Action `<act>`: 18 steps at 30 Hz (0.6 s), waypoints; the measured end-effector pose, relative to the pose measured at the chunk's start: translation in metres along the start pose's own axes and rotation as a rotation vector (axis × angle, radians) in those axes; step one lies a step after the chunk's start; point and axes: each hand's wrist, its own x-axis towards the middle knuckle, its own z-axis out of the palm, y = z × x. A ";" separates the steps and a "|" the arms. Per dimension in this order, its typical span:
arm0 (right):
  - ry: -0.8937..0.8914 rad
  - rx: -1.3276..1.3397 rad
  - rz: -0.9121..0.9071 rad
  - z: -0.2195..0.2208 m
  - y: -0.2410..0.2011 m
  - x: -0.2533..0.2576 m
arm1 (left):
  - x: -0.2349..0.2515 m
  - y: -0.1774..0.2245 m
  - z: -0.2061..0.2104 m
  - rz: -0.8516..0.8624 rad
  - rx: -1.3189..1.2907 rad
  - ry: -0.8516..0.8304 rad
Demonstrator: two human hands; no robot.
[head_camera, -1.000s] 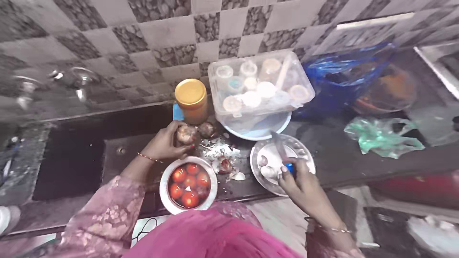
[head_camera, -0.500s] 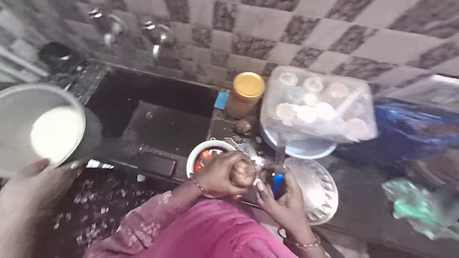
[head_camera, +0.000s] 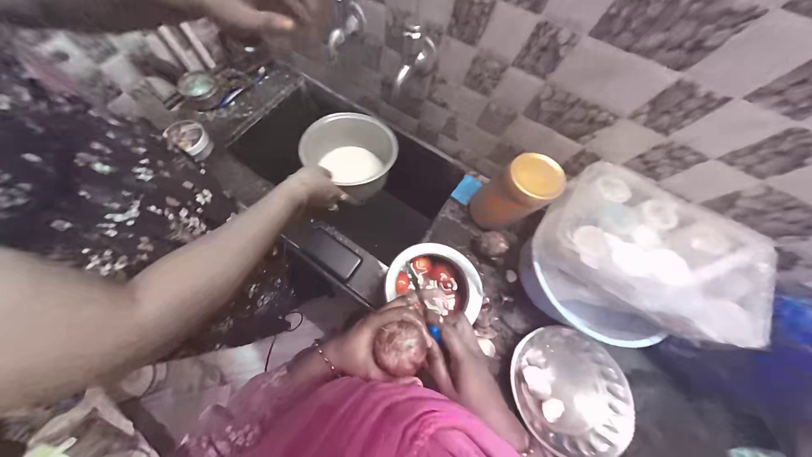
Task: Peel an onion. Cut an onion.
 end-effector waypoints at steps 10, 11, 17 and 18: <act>-0.002 0.584 -0.031 0.022 -0.005 -0.042 | -0.032 -0.007 0.007 0.382 0.369 -0.193; -0.127 0.690 -0.017 0.017 -0.005 -0.042 | -0.032 -0.001 0.006 0.413 0.393 -0.213; -0.724 0.374 0.533 -0.012 -0.073 0.021 | -0.023 0.046 -0.007 0.580 0.501 -0.489; -0.701 0.316 0.484 0.004 -0.074 0.025 | -0.023 0.051 -0.007 0.598 0.510 -0.514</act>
